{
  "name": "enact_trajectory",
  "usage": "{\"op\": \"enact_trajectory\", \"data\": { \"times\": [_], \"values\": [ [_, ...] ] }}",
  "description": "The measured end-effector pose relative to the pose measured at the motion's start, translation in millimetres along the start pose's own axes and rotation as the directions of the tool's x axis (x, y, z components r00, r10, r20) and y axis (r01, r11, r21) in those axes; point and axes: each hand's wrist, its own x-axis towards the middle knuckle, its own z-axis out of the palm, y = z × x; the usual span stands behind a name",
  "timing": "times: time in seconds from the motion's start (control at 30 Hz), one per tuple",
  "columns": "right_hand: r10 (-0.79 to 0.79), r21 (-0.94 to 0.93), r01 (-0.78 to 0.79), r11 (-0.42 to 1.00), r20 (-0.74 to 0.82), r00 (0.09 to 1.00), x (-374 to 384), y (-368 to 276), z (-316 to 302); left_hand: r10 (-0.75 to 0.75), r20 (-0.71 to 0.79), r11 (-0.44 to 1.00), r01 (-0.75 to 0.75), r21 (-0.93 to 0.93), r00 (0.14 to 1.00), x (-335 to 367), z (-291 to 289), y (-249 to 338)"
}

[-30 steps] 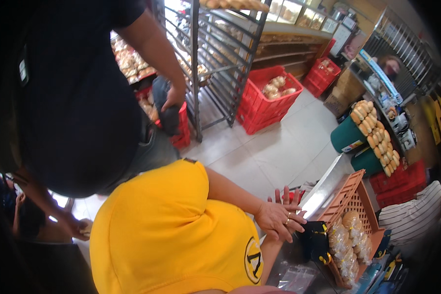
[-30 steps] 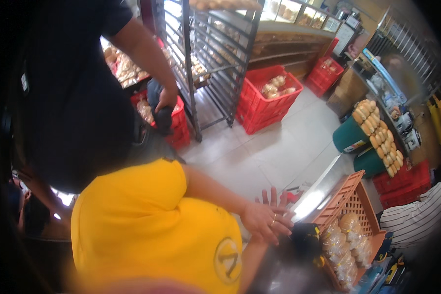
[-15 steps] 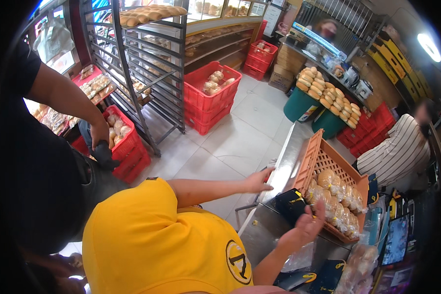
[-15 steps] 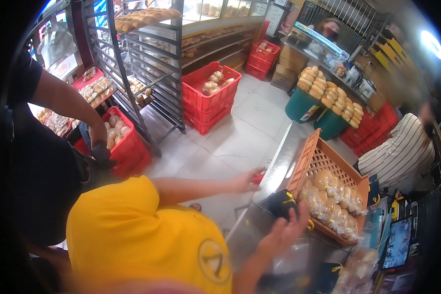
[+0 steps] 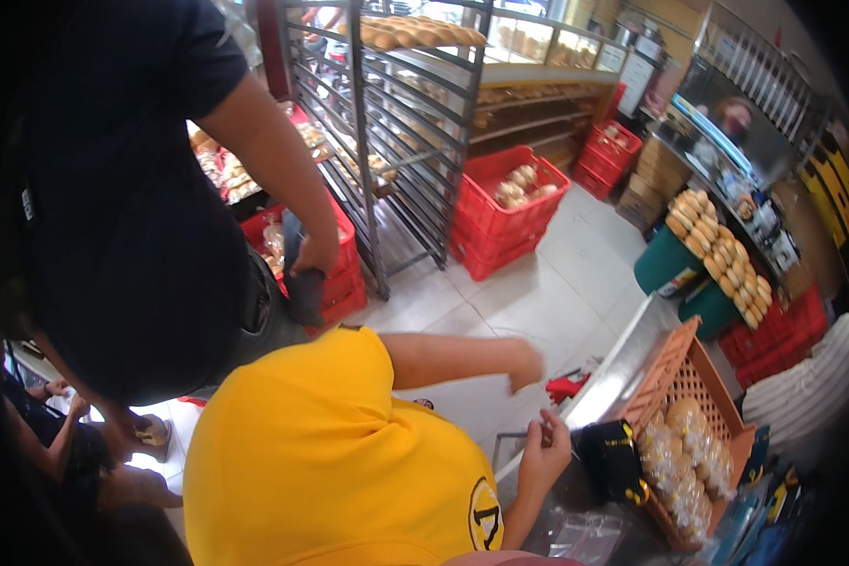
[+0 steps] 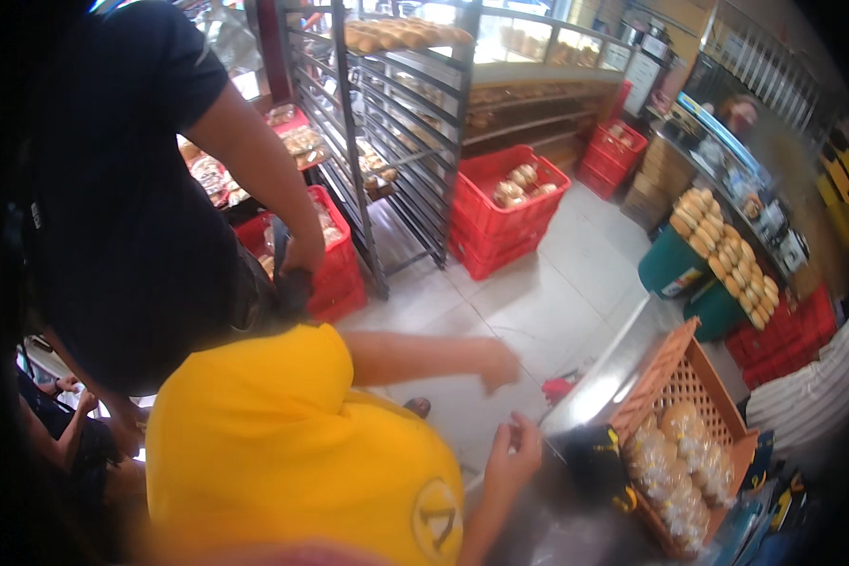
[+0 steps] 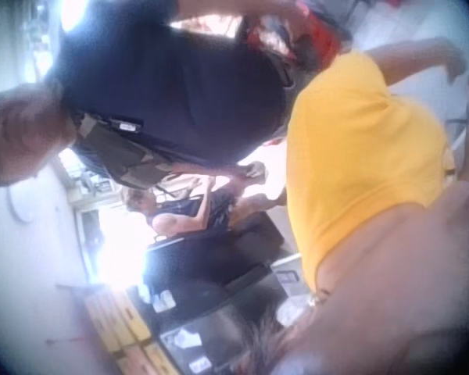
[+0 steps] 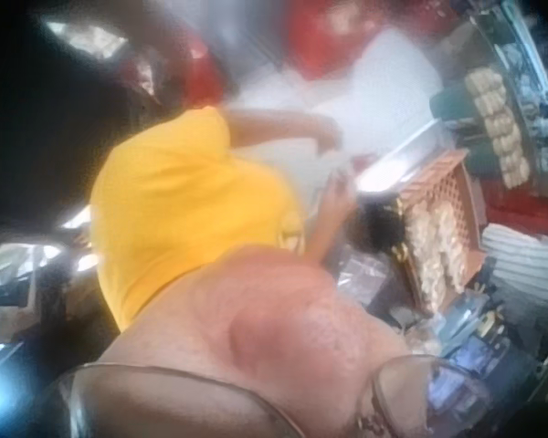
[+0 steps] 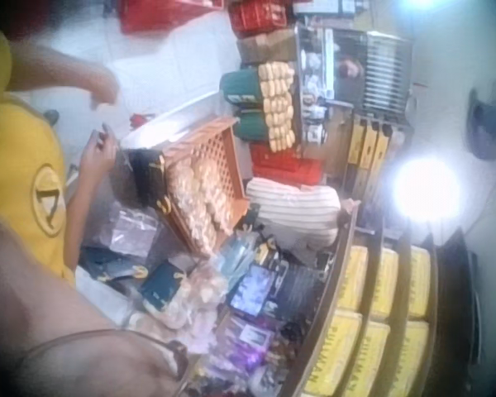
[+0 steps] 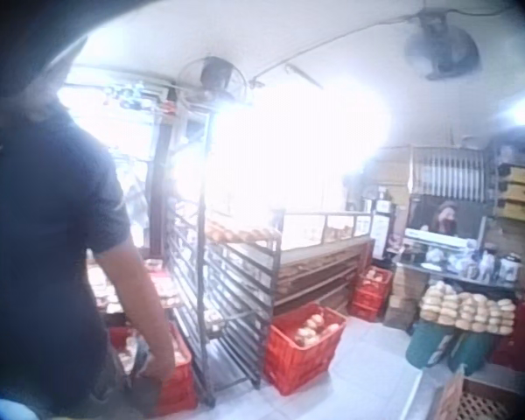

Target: The person picks up small round bread rolls from a metal tray and places them into clear plastic bags. They then seal the bags using a handheld heat sealer and place the packaged rolls into a red basket. The person also handles cash and coins at a cash register.

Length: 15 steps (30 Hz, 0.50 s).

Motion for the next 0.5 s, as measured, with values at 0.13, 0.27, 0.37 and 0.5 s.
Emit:
{"op": "enact_trajectory", "data": {
  "times": [0.13,0.27,0.37,0.5],
  "values": [
    [0.098,-0.050,-0.095,0.994,0.063,0.993,7,1,0,-0.195,-0.216,0.863,0.062,-0.502,0.957,-34,88,-5],
    [0.061,-0.004,-0.061,0.998,0.160,0.985,41,-14,13,-0.285,0.001,0.877,0.261,-0.403,0.959,-30,193,-49],
    [0.041,-0.057,-0.024,0.998,0.312,0.949,84,-42,40,-0.333,0.076,0.826,0.329,-0.457,0.940,-39,236,-86],
    [-0.517,0.359,0.372,0.856,0.614,0.597,132,-100,97,-0.543,0.029,0.568,0.393,-0.723,0.839,-82,280,-110]
  ]
}}
